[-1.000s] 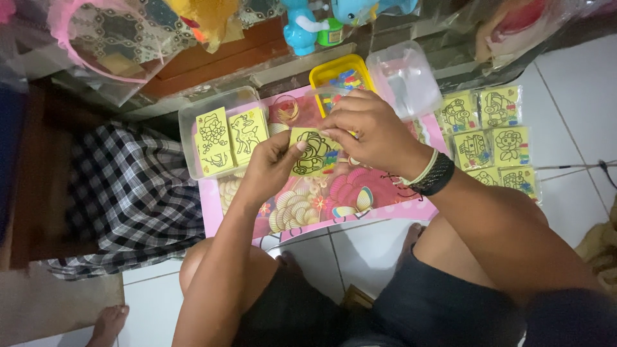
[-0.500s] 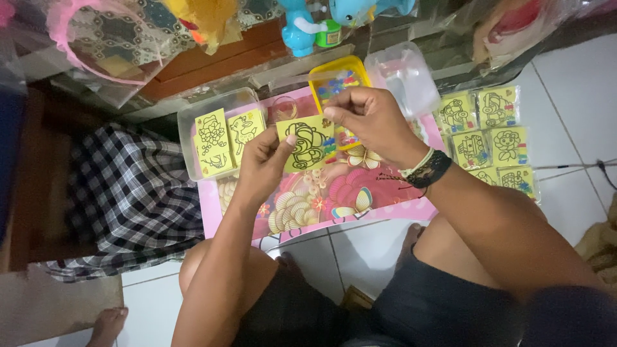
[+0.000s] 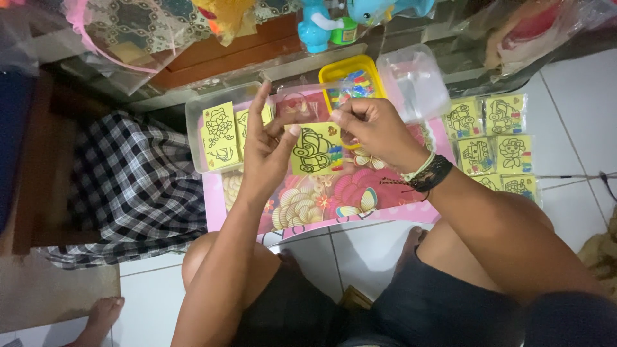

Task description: The person sits on the floor and packs small yellow cards with cartoon drawings into clear plastic bags. They pick up a card, place it inside a bag, and then seal the bag before setting it aside.

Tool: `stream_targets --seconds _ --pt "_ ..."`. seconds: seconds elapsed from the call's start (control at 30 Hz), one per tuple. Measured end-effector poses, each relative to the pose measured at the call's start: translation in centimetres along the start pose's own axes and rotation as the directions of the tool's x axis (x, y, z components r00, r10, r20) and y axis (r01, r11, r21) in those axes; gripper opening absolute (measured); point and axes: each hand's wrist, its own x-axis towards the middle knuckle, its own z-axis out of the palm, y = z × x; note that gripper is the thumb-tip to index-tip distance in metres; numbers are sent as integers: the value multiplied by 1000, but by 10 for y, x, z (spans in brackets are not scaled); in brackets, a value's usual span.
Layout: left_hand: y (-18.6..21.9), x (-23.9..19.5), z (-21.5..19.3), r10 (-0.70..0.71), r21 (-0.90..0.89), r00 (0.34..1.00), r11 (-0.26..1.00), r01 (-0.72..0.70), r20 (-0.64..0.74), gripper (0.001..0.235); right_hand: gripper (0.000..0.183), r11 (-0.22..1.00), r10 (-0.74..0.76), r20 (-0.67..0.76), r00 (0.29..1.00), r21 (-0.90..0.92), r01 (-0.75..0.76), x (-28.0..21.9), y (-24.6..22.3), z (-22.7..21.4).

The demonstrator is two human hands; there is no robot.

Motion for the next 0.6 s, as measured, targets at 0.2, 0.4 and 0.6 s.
stream_targets --seconds 0.2,0.4,0.6 --pt "24 -2 4 9 52 999 999 -11 31 39 16 997 47 -25 999 69 -45 1 -1 1" --pt "-27 3 -12 23 157 999 987 -29 36 31 11 994 30 -2 1000 103 -30 2 4 1" --pt "-36 5 -21 -45 186 992 980 66 -117 32 53 974 -225 -3 974 -13 225 -4 -12 9"
